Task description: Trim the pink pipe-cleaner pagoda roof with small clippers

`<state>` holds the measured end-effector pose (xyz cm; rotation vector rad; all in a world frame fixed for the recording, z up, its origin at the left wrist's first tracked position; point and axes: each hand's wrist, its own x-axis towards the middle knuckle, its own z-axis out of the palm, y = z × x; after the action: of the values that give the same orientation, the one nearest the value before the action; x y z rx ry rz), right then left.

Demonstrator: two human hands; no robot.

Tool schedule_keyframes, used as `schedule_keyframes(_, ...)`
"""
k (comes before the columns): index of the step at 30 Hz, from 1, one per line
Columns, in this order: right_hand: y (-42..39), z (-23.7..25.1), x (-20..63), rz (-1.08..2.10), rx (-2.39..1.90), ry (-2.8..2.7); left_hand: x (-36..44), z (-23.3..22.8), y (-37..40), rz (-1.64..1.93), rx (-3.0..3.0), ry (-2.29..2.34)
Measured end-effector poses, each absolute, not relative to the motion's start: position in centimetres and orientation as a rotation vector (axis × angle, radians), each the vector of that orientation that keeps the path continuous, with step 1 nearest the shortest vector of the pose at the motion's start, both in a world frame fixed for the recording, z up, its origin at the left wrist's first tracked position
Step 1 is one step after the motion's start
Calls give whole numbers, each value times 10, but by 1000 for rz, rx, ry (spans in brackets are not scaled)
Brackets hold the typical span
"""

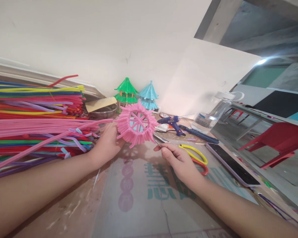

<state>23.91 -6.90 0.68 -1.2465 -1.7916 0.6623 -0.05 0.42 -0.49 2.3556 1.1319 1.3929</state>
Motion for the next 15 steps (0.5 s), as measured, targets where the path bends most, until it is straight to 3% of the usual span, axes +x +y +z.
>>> schedule_keyframes(15,-68,6,241,635,-1238,-1786,0,-5,5,1362,2347,1111)
